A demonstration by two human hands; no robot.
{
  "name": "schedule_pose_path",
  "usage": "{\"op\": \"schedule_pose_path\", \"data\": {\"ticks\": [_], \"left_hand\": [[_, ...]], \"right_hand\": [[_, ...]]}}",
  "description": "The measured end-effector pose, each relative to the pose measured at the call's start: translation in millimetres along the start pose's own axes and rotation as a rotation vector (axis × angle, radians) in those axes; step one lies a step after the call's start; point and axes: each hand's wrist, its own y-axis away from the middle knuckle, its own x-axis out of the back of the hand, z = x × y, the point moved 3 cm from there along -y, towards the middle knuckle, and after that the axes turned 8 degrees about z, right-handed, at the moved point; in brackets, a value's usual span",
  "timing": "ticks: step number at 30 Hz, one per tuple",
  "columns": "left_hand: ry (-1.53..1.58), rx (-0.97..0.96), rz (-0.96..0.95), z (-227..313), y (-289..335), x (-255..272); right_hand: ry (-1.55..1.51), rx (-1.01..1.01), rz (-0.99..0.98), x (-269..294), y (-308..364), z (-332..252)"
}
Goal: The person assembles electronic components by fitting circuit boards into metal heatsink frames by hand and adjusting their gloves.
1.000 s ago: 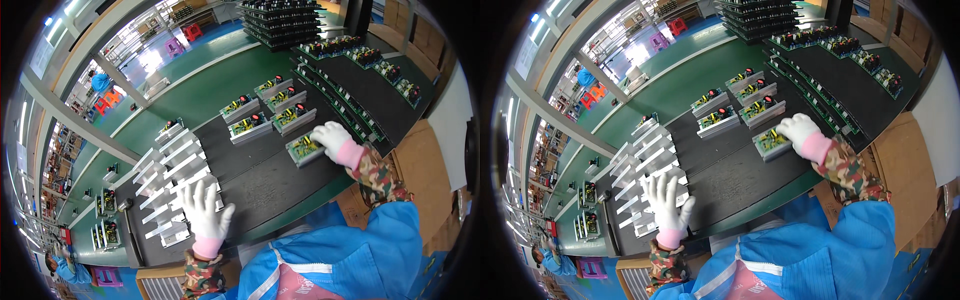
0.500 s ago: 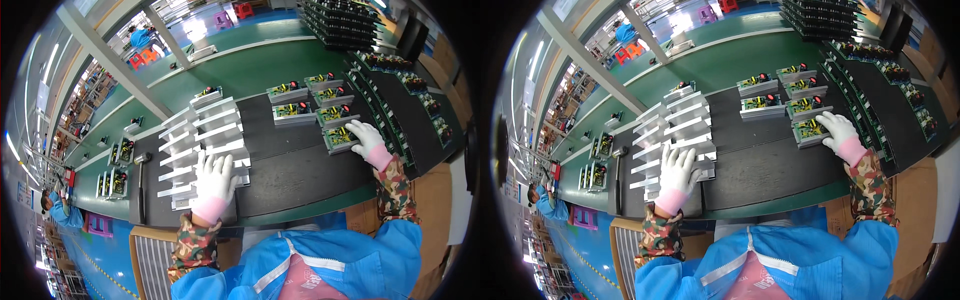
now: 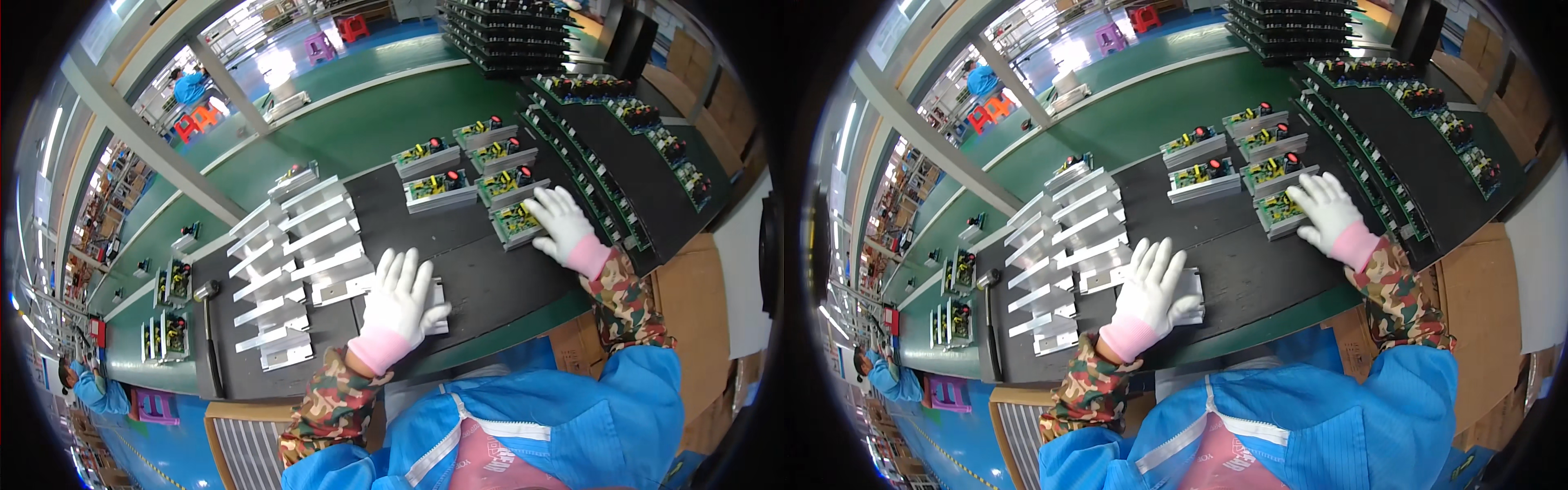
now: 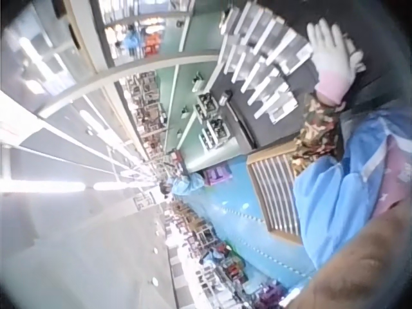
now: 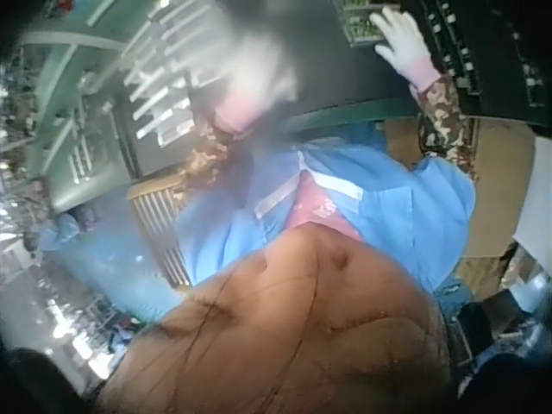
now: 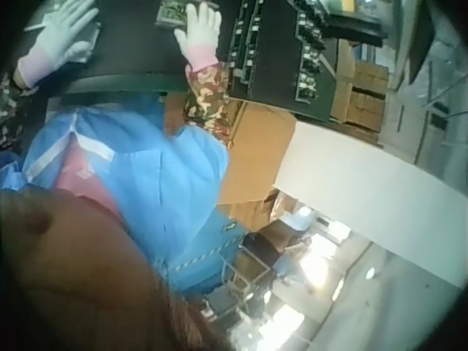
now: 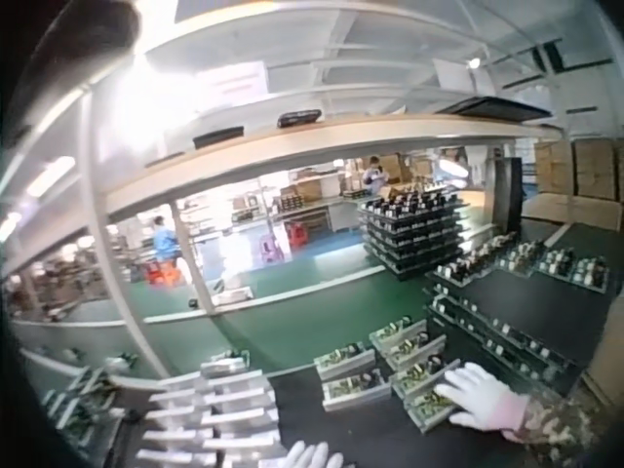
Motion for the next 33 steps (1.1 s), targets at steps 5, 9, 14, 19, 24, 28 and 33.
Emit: {"op": "schedule_pose_path", "data": {"ticks": [5, 9, 14, 19, 24, 28, 33], "left_hand": [[-0.090, 0.108, -0.087, -6, 29, -12], [-0.067, 0.142, -0.106, -9, 38, -21], [-0.033, 0.174, -0.097, -8, 36, -24], [-0.001, 0.181, -0.048, -7, 35, -19], [0.075, 0.144, -0.079, 8, 34, -24], [0.008, 0.097, -0.058, 19, 30, -29], [0.037, 0.091, -0.041, 16, 26, -30]], "right_hand": [[-0.050, 0.106, 0.153, -11, 1, -11], [-0.040, 0.117, 0.177, -25, -8, -3], [-0.031, 0.171, 0.226, -52, -54, 24], [-0.008, 0.192, 0.275, -54, -94, 29], [-0.103, 0.200, 0.129, 5, -77, -9], [-0.055, 0.274, 0.359, 75, -69, 11], [0.635, -0.374, 0.409, 140, -48, 173]]}}
